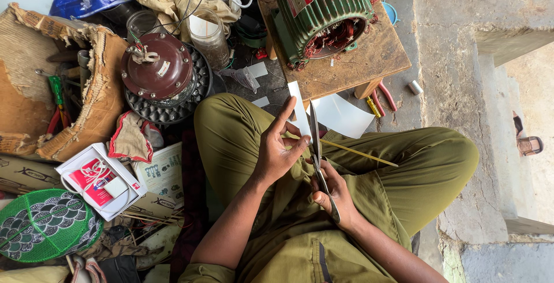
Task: The person cuts a strip of white paper with scissors and inserts it into the stator slots of a green electric motor. They then use a yellow stick to push the paper deeper into the winding slots.
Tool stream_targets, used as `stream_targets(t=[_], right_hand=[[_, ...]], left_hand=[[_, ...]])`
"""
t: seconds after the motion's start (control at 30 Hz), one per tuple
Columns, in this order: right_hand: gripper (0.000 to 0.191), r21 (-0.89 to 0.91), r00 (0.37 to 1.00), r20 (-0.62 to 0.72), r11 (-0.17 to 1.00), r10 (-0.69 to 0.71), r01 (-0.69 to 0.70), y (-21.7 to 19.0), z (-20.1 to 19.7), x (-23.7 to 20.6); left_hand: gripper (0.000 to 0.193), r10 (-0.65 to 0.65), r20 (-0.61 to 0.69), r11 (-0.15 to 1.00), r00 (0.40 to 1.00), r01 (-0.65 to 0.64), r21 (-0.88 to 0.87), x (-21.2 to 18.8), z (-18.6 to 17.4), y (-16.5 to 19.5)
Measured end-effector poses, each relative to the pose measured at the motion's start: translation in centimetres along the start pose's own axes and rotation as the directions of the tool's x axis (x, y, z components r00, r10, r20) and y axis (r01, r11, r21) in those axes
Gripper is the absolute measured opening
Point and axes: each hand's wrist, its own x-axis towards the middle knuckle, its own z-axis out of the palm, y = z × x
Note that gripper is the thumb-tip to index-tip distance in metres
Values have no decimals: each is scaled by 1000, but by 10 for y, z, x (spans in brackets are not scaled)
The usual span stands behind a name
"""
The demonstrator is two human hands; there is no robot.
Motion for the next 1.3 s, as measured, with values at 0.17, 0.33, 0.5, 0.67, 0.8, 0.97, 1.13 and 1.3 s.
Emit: stream_targets(t=[0.17,0.33,0.5,0.67,0.8,0.97,1.13,1.3], right_hand=[[112,8,1000,8,1000,1,-1,1,-1,0],[114,14,1000,-5,1000,9,-9,3,-1,0],[117,14,1000,-23,1000,8,-8,3,0,0],[119,4,1000,-28,1000,13,-13,2,1,0],[118,16,999,-16,999,33,-33,0,1,0],[117,28,1000,-9,999,23,-23,-1,3,-2],[114,47,1000,-19,999,23,-22,-2,0,-2],[112,40,1000,-3,999,21,-21,0,-3,-2]], left_hand=[[86,-3,6,1000,1000,3,-7,0,0,-1],[87,2,5,1000,1000,-2,-21,0,1,-1],[87,-6,4,1000,1000,6,-30,0,1,-1],[86,27,16,999,1000,-26,-37,2,0,1],[85,20,17,999,1000,-19,-41,3,1,3],[86,14,29,999,999,-13,-47,3,1,3],[87,-18,39,995,999,22,-99,-1,4,2],[88,-9,0,994,1000,9,-107,-1,6,0]])
